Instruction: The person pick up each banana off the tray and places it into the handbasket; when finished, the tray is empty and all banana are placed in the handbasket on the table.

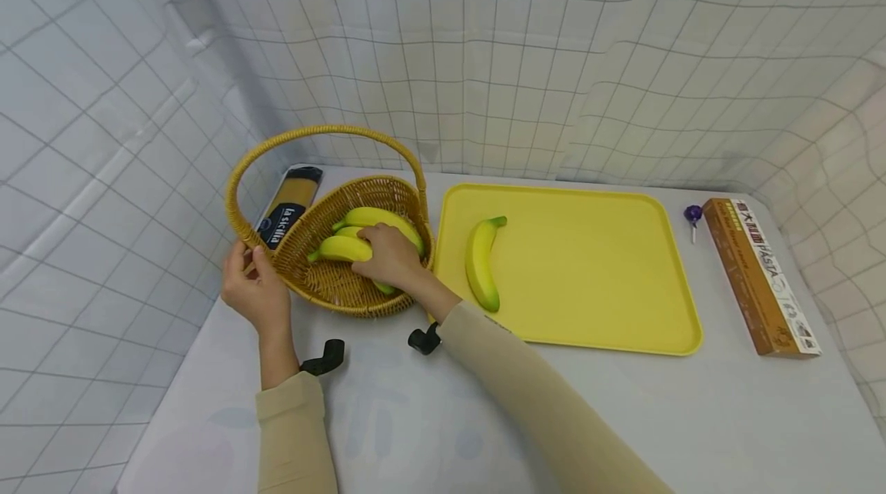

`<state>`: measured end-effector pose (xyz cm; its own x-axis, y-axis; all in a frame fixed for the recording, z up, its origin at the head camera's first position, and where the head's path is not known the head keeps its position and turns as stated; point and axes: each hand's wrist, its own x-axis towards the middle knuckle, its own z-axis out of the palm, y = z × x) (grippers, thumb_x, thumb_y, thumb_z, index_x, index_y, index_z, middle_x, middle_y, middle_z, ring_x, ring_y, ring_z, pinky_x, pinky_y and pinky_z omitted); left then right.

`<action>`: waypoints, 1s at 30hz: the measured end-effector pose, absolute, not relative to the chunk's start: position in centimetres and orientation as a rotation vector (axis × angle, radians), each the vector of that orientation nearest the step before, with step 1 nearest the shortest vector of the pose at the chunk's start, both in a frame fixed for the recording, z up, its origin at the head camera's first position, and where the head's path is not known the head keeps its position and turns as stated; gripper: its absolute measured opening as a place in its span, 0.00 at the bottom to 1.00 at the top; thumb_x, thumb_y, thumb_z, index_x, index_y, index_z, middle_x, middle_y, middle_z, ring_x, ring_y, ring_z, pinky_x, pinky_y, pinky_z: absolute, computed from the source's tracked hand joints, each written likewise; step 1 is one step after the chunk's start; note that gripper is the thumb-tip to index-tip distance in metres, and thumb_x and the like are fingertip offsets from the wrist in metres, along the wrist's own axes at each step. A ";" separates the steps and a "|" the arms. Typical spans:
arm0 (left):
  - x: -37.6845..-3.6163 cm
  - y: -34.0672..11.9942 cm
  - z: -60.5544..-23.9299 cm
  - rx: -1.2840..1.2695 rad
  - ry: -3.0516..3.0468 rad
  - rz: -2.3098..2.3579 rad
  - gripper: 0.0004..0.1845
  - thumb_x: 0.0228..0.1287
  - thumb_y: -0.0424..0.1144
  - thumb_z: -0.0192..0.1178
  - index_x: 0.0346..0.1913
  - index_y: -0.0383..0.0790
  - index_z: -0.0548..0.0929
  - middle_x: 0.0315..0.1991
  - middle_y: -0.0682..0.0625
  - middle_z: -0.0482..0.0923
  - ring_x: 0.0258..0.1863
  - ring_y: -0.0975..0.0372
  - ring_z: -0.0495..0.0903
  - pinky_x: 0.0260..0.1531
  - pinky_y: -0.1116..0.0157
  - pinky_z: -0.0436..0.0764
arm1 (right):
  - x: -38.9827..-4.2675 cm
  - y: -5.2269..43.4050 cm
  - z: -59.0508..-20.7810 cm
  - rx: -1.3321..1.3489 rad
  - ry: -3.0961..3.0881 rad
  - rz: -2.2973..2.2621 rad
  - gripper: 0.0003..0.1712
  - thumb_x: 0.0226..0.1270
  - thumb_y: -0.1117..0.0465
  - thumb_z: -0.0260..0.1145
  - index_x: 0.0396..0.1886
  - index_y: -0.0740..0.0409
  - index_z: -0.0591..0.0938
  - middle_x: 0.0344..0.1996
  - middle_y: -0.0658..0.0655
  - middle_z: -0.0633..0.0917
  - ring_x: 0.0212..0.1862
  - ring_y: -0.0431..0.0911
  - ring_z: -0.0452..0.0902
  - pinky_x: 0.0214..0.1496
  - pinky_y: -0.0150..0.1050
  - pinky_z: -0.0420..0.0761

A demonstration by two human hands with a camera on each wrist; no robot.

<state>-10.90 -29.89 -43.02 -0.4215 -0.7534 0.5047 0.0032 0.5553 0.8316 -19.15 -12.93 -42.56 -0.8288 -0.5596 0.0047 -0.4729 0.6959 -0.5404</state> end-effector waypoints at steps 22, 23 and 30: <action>-10.9 -29.9 -43.1 0.592 -1.799 -0.940 0.14 0.70 0.38 0.55 0.51 0.35 0.85 0.44 0.39 0.83 0.41 0.75 0.77 0.36 0.83 0.73 | -18.5 -13.3 -42.9 -0.785 2.835 -0.660 0.30 0.58 0.45 0.70 0.59 0.51 0.80 0.49 0.53 0.80 0.46 0.44 0.75 0.36 0.37 0.76; -10.9 -29.9 -43.1 0.593 -1.795 -0.940 0.14 0.70 0.38 0.55 0.50 0.35 0.85 0.43 0.39 0.83 0.40 0.75 0.77 0.36 0.83 0.74 | -18.5 -13.3 -43.0 -0.781 2.838 -0.658 0.30 0.58 0.45 0.70 0.59 0.51 0.80 0.49 0.53 0.80 0.46 0.44 0.75 0.35 0.37 0.75; -10.9 -29.8 -43.0 0.588 -1.809 -0.937 0.15 0.70 0.38 0.54 0.51 0.35 0.85 0.44 0.39 0.83 0.41 0.75 0.77 0.36 0.83 0.74 | -18.5 -13.2 -42.9 -0.774 2.854 -0.632 0.25 0.59 0.45 0.70 0.52 0.51 0.82 0.45 0.52 0.79 0.43 0.44 0.75 0.33 0.37 0.74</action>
